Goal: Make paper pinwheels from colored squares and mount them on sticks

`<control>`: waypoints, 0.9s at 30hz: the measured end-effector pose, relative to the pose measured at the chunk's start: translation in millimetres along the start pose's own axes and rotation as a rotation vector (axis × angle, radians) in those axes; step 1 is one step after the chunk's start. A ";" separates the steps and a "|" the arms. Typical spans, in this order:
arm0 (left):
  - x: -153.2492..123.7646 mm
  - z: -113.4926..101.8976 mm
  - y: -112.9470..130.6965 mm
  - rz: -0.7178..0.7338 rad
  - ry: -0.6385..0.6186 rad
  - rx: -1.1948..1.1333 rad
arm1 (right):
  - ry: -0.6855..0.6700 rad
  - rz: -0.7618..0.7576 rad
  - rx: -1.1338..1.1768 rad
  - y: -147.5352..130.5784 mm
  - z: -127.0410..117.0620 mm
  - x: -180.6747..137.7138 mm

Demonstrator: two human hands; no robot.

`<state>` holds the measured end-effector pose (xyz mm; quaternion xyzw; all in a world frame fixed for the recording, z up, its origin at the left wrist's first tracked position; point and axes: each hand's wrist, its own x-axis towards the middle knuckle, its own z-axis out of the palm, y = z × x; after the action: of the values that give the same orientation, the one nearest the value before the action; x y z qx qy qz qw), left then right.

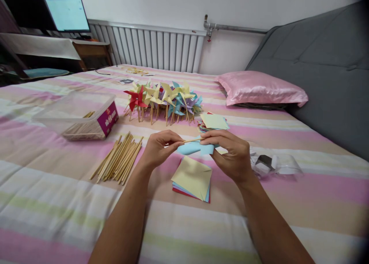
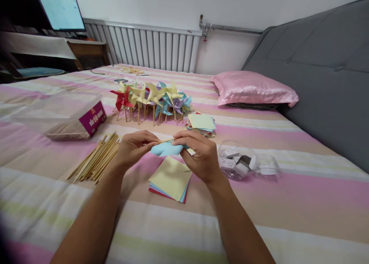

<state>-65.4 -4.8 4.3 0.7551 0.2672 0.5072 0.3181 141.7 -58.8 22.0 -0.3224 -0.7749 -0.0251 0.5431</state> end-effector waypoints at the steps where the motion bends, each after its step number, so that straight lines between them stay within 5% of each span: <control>1: 0.0 0.2 -0.4 -0.004 0.001 -0.003 | 0.001 -0.003 0.001 0.1 0.2 -0.1; 27: 1.2 2.2 -1.6 0.075 0.031 0.035 | 0.010 0.025 -0.010 -0.9 0.4 0.2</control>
<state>-63.0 -3.4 3.2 0.7621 0.2525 0.5258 0.2811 140.8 -59.2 22.2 -0.3347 -0.7681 -0.0236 0.5454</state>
